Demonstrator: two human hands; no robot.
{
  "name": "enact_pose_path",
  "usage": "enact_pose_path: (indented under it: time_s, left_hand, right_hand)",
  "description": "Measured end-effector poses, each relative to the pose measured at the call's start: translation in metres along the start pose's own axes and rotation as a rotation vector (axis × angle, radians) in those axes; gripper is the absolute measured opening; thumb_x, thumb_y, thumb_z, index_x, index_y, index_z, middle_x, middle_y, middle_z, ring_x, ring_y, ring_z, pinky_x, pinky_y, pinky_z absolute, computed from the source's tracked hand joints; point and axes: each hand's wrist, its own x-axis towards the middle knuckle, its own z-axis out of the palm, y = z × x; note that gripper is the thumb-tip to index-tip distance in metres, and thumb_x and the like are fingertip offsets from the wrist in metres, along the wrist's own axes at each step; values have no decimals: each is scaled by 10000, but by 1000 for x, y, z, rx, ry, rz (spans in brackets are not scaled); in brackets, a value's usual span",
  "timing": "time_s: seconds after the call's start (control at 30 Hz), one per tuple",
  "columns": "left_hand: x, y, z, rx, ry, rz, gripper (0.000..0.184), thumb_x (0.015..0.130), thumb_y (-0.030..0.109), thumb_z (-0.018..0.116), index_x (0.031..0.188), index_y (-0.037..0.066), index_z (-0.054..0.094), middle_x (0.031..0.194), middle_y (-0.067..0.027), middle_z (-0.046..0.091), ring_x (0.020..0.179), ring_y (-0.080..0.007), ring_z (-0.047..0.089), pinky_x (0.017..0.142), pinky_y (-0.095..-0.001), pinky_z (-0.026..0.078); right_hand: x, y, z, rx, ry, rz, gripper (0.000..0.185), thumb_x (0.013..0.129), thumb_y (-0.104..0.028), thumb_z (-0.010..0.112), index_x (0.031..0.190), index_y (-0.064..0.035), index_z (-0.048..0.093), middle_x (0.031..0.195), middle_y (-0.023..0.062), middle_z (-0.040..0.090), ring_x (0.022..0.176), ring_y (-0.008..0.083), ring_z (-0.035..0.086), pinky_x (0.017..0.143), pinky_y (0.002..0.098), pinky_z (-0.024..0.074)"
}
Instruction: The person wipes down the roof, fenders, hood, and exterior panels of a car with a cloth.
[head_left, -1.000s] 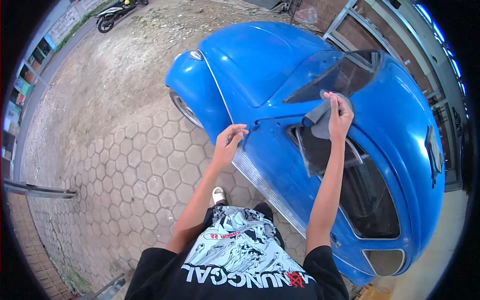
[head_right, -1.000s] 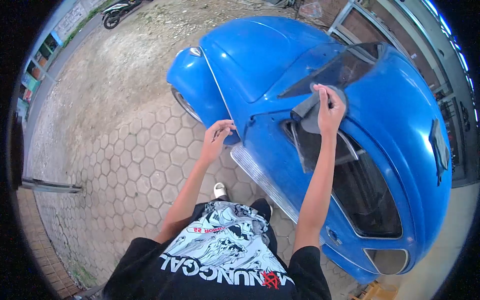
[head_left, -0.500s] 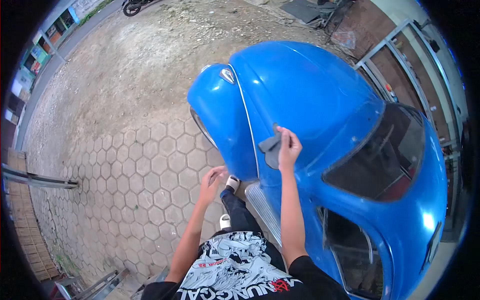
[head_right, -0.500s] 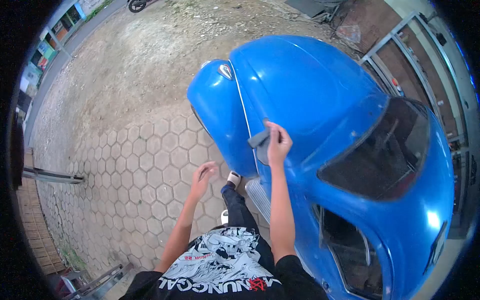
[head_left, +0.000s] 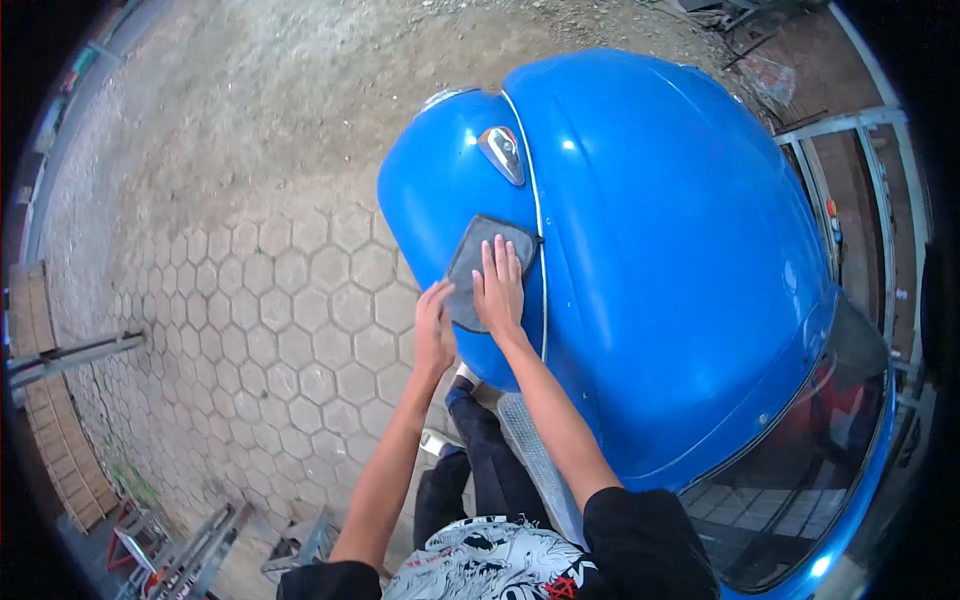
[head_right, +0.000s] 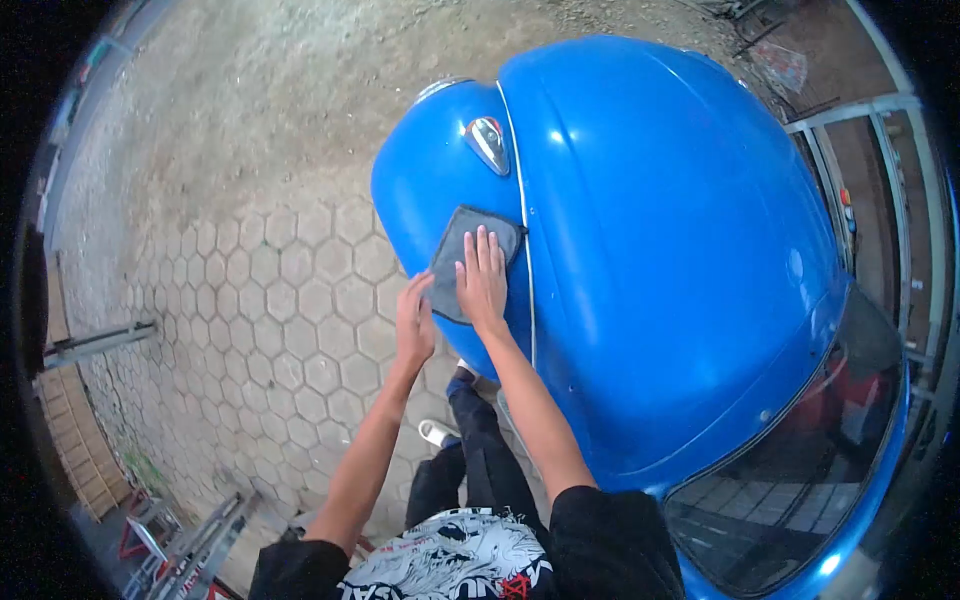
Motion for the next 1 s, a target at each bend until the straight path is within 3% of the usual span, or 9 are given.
enact_pose_path:
  time_s: [0.13, 0.33, 0.63, 1.0]
  left_hand:
    - [53, -18, 51, 155, -91, 111, 546, 976, 23, 474, 1522, 2, 497, 1635, -204, 424, 1530, -403, 363, 1254, -520, 280]
    - [85, -22, 70, 345, -51, -5, 609, 1011, 164, 421, 1595, -8, 394, 1689, -202, 341, 1583, -378, 283, 1286, -518, 207]
    - [150, -40, 48, 456, -132, -70, 651, 1006, 205, 423, 1618, 0, 342, 1713, -166, 300, 1600, -327, 251, 1293, -527, 187]
    - [244, -88, 18, 305, -91, -223, 627, 1037, 243, 380, 1612, -5, 351, 1707, -179, 307, 1593, -339, 261, 1291, -582, 132]
  right_hand:
    - [36, 22, -5, 16, -48, -73, 527, 1071, -232, 503, 1565, -54, 468, 1678, 208, 347, 1555, 422, 303, 1245, 576, 272]
    - [80, 27, -5, -42, -129, -163, 536, 1092, -295, 431, 1585, -84, 456, 1697, 177, 333, 1572, 423, 275, 1244, 580, 265]
    - [156, 14, 8, -18, -280, -199, 543, 1075, -264, 414, 1581, -71, 451, 1703, 163, 325, 1588, 379, 256, 1258, 561, 247]
    - [273, -12, 57, -83, -464, -334, 541, 1054, -253, 453, 1563, -73, 478, 1696, 128, 347, 1583, 353, 271, 1273, 524, 237]
